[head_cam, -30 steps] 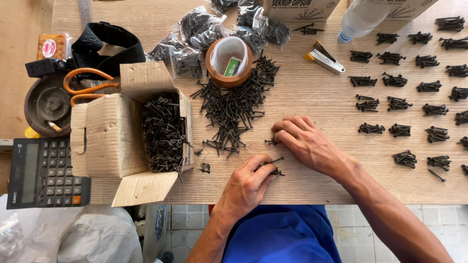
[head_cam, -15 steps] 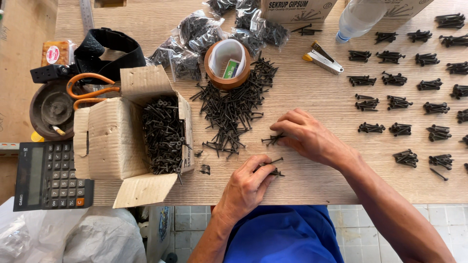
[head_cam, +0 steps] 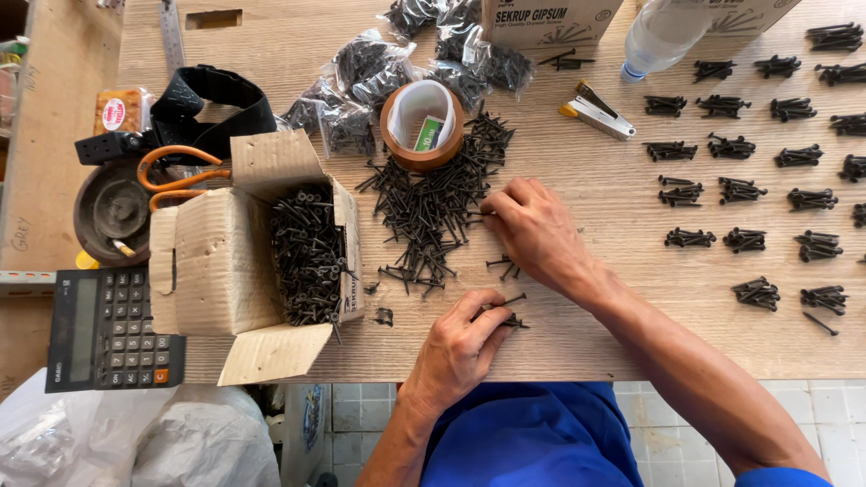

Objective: The person sorts black screws from a large pile on a wooden table into smaller, organized groups. They use both hands to pick up and arrange the screws, occasionally moving them from a cardboard box to the table surface.

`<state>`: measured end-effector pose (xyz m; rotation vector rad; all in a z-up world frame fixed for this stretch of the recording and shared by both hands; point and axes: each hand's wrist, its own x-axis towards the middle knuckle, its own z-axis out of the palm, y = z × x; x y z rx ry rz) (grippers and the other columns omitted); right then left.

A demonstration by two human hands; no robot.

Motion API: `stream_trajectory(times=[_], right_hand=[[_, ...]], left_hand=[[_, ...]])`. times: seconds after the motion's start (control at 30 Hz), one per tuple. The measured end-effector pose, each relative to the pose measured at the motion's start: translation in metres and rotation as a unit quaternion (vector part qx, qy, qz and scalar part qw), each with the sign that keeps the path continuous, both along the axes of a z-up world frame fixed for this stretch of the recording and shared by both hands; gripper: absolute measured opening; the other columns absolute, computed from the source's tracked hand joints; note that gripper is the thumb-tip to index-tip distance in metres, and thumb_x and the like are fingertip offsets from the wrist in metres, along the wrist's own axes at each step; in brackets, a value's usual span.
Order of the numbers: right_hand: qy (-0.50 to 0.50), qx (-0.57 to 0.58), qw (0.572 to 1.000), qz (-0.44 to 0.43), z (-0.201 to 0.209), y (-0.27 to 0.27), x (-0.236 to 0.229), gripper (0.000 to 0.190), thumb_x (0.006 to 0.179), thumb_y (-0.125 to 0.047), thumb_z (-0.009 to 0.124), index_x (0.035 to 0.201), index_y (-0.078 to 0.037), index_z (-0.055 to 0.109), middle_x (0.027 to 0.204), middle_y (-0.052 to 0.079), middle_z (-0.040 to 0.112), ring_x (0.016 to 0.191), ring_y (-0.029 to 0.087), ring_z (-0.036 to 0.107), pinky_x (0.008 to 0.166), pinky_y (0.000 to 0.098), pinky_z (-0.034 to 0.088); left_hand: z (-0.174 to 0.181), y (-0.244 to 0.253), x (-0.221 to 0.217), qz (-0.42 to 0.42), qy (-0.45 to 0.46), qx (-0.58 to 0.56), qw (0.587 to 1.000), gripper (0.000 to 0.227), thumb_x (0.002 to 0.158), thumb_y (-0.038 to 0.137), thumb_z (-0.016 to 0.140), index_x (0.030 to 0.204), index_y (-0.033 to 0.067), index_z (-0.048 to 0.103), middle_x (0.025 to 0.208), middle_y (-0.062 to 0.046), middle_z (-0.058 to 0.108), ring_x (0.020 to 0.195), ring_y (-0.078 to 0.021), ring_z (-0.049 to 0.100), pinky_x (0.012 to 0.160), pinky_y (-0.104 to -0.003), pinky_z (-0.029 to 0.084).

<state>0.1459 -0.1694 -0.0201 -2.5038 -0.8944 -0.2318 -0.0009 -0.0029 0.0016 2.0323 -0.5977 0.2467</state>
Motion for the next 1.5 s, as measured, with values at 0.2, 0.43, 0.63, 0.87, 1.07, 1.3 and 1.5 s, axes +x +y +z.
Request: stream_trajectory(times=[0.2,0.43,0.63,0.87,1.07,1.3,1.5], right_hand=[[0.118,0.026,0.992,-0.02,-0.002,-0.015,0.004,0.013,0.107,-0.017,0.06,0.107,-0.005,0.064,0.104,0.013,0.063,0.094,0.031,0.057,0.084,0.0466,0.049],[0.087,0.012,0.995,0.039,0.007,-0.055,-0.001,0.005,0.104,-0.018,0.067,0.109,-0.016,0.067,0.103,0.004,0.061,0.103,0.028,0.06,0.095,0.0461,0.045],[0.063,0.032,0.994,0.086,0.031,-0.049,-0.014,0.015,0.107,-0.023,0.065,0.113,-0.013,0.075,0.109,0.007,0.066,0.098,0.028,0.059,0.089,0.0445,0.047],[0.02,-0.054,0.994,0.087,0.02,-0.029,-0.022,0.009,0.101,-0.029,0.07,0.098,-0.021,0.071,0.101,0.004,0.063,0.094,0.03,0.059,0.081,0.0465,0.044],[0.07,-0.076,0.989,0.108,0.022,-0.044,-0.009,0.013,0.104,-0.023,0.064,0.11,-0.023,0.076,0.103,0.002,0.068,0.096,0.03,0.058,0.083,0.0479,0.042],[0.063,-0.009,0.988,0.144,0.032,-0.069,-0.014,0.026,0.106,-0.003,0.055,0.119,-0.017,0.074,0.108,0.006,0.066,0.096,0.03,0.058,0.086,0.0446,0.049],[0.076,-0.054,0.99,0.105,0.027,-0.073,-0.028,0.009,0.103,-0.022,0.067,0.1,-0.021,0.074,0.106,0.007,0.061,0.096,0.029,0.058,0.085,0.0444,0.048]], left_hand=[[0.001,0.001,0.0,0.0,0.0,0.002,1.0,0.015,0.099,-0.004,0.07,0.113,-0.0072,0.068,0.118,-0.02,0.063,0.106,-0.0348,0.068,0.096,-0.041,0.059],[-0.003,0.0,0.0,0.0,-0.002,0.002,1.0,0.015,0.101,-0.001,0.069,0.114,-0.0067,0.068,0.118,-0.021,0.064,0.108,-0.0352,0.068,0.098,-0.042,0.06],[-0.003,0.0,0.0,0.003,0.0,0.006,1.0,0.015,0.101,0.0,0.069,0.114,-0.0066,0.068,0.118,-0.021,0.064,0.108,-0.0356,0.068,0.098,-0.043,0.06],[0.002,-0.002,0.001,-0.002,0.004,0.006,1.0,0.013,0.103,0.0,0.066,0.113,-0.007,0.068,0.118,-0.021,0.064,0.108,-0.0358,0.067,0.098,-0.043,0.059],[0.001,-0.001,0.0,0.001,0.006,0.007,1.0,0.014,0.103,0.002,0.066,0.114,-0.0071,0.068,0.118,-0.021,0.064,0.108,-0.036,0.067,0.099,-0.043,0.059],[-0.001,-0.001,0.001,0.001,0.005,0.008,1.0,0.014,0.102,0.0,0.068,0.114,-0.0072,0.068,0.117,-0.021,0.064,0.107,-0.0359,0.067,0.096,-0.043,0.059],[0.003,-0.001,0.002,-0.001,0.005,0.008,1.0,0.014,0.101,0.0,0.069,0.114,-0.0068,0.068,0.117,-0.02,0.064,0.106,-0.0342,0.068,0.095,-0.041,0.061]])
